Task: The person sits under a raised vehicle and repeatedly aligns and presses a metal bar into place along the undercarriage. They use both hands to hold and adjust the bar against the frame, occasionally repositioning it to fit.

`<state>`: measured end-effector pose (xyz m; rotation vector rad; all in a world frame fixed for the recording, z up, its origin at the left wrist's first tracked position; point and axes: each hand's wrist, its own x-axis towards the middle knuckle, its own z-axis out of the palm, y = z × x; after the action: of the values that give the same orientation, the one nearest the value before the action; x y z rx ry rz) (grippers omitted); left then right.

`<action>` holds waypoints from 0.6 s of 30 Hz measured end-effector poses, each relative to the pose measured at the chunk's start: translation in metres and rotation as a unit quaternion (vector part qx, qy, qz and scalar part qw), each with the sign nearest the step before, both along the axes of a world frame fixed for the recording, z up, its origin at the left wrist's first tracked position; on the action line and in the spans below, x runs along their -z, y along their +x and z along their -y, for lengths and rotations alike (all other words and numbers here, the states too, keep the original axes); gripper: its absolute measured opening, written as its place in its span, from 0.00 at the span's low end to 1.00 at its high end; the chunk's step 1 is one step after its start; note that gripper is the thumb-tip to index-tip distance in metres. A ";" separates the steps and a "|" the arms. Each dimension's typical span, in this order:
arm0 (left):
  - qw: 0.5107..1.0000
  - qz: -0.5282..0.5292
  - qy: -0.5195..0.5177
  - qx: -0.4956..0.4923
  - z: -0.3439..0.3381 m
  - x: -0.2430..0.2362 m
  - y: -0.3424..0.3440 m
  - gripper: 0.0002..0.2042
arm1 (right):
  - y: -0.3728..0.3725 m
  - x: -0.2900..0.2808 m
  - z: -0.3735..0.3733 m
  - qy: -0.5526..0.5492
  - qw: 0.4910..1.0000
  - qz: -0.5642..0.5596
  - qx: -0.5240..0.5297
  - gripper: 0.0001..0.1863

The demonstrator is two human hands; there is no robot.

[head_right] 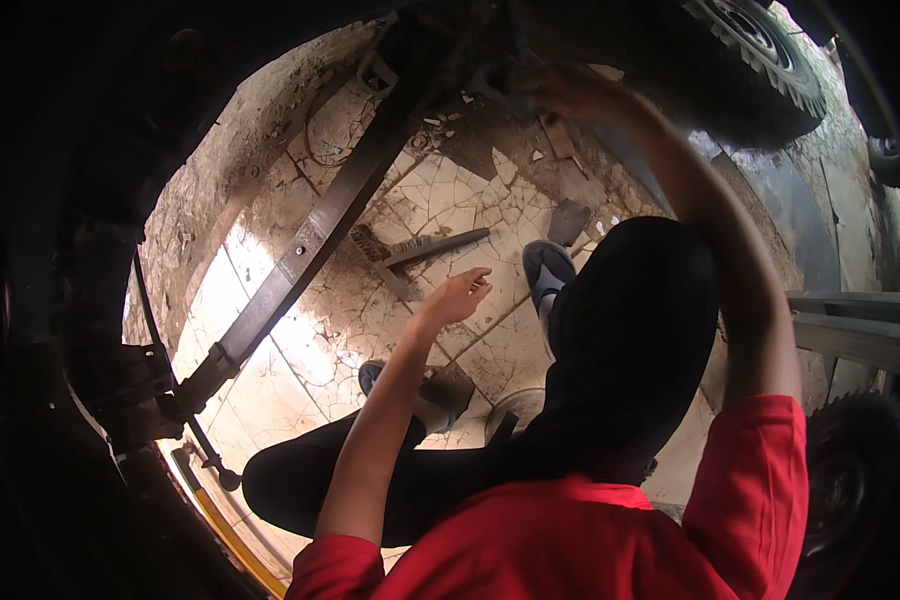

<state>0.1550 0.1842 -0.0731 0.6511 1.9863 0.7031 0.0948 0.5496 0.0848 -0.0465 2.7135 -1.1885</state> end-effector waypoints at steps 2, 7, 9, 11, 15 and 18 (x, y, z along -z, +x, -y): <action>0.999 -0.026 0.044 -0.010 -0.011 0.009 0.010 0.23 | 0.025 0.068 -0.025 -0.113 0.968 0.125 0.187 0.24; 0.999 -0.019 -0.002 0.038 0.012 0.024 0.018 0.21 | 0.083 0.190 0.015 0.151 0.964 0.166 0.140 0.26; 0.999 -0.030 0.007 0.021 0.022 0.029 0.020 0.21 | 0.099 0.218 0.032 0.229 0.959 0.111 0.125 0.29; 0.999 -0.040 0.010 0.022 0.020 0.037 0.016 0.21 | 0.117 0.251 0.023 0.281 0.951 -0.008 0.126 0.31; 0.999 -0.044 0.022 0.016 0.032 0.056 0.024 0.20 | 0.107 0.261 0.036 0.286 0.956 -0.028 0.061 0.27; 0.998 -0.044 0.026 0.025 0.026 0.059 0.022 0.19 | 0.101 0.269 0.026 0.352 0.935 -0.020 0.046 0.21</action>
<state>0.1770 0.1578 -0.1317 0.7713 2.0302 0.7082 0.1955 0.5237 -0.1838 0.1533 3.0277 -0.1712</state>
